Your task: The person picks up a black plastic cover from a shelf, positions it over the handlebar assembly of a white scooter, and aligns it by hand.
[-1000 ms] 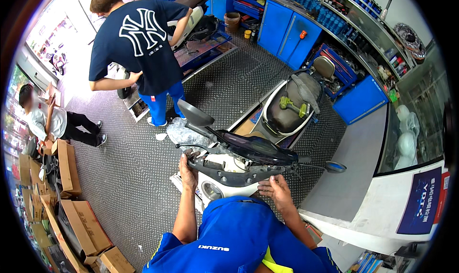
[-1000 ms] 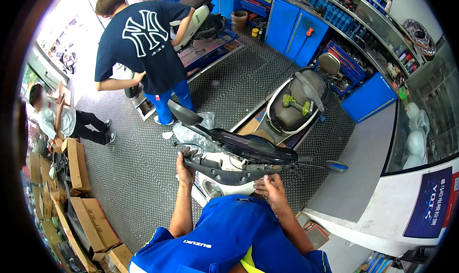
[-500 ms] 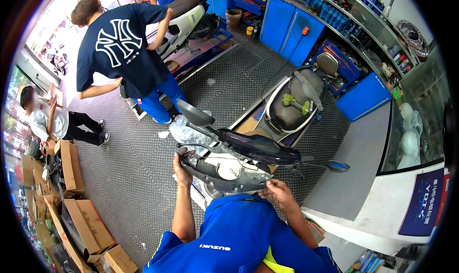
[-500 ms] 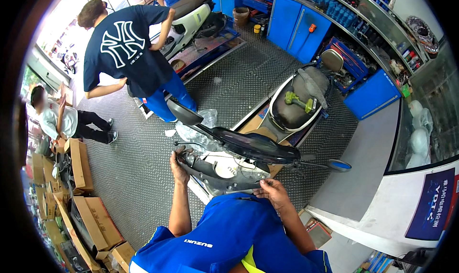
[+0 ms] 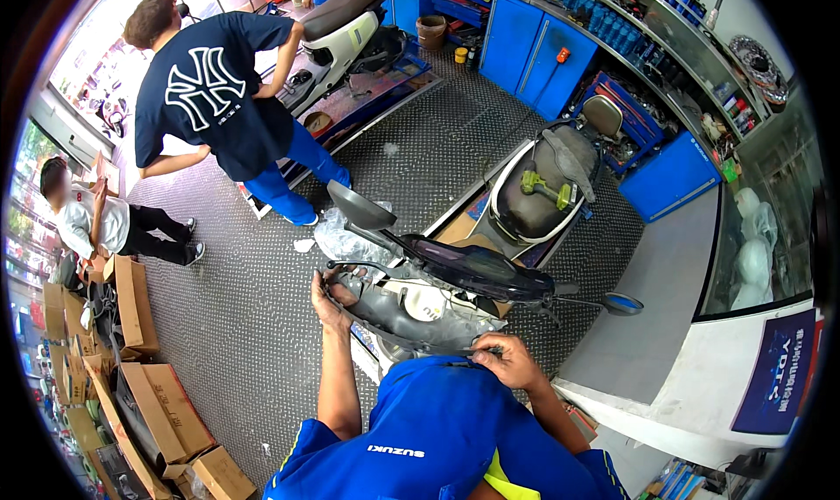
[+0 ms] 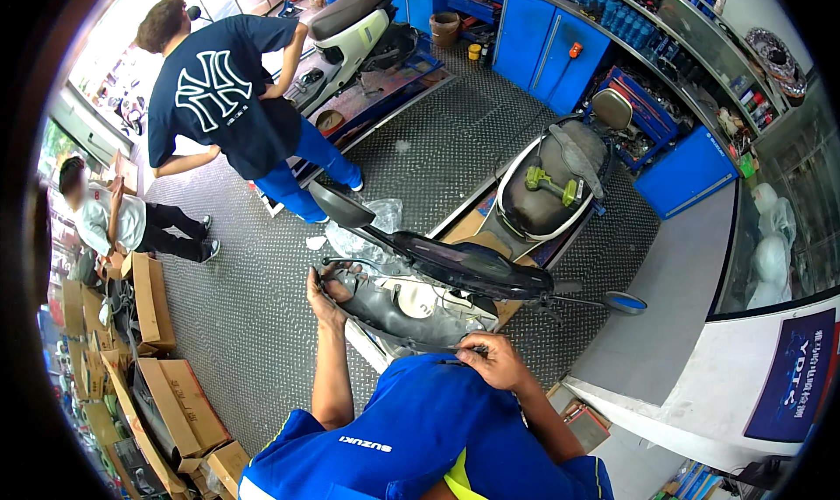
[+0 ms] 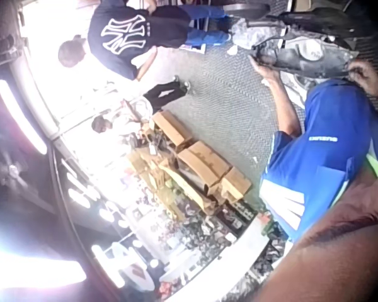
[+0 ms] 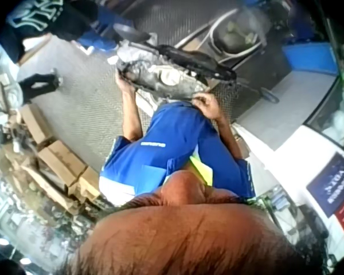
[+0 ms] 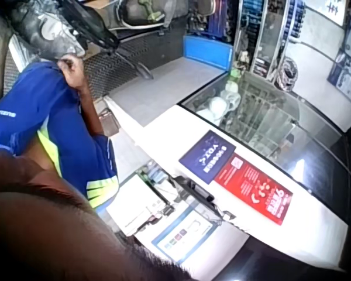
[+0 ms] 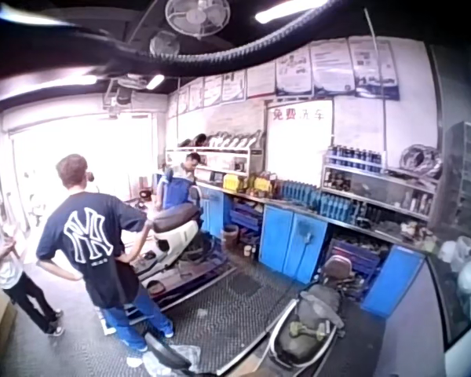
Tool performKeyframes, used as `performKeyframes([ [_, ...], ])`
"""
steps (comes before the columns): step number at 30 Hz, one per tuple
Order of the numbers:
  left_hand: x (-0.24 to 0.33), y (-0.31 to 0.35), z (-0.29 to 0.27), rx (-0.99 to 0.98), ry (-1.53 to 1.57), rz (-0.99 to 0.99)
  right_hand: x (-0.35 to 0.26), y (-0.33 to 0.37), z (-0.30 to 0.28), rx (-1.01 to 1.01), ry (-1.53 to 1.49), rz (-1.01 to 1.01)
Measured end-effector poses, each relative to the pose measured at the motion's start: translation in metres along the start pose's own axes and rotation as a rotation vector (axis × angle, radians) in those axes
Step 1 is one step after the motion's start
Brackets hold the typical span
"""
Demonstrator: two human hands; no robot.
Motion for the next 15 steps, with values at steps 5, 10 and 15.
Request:
performKeyframes([
  [5, 0.007, -0.009, -0.014, -0.059, 0.033, -0.024, -0.015, 0.000, 0.006, -0.043, 0.020, 0.013],
  [10, 0.023, -0.019, 0.015, -0.106, -0.056, -0.123, -0.015, 0.001, 0.028, -0.130, 0.072, -0.075],
  [15, 0.032, -0.024, 0.004, -0.047, -0.199, -0.202, -0.022, 0.002, 0.033, -0.163, 0.020, -0.095],
])
Point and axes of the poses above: each hand's wrist, its own y-axis away from the middle knuckle, its own z-axis out of the palm, x = y × z, the point moved 3 cm from there along -y, towards the middle knuckle, and after that the axes turned 12 degrees about -x, right-handed, at the moved point
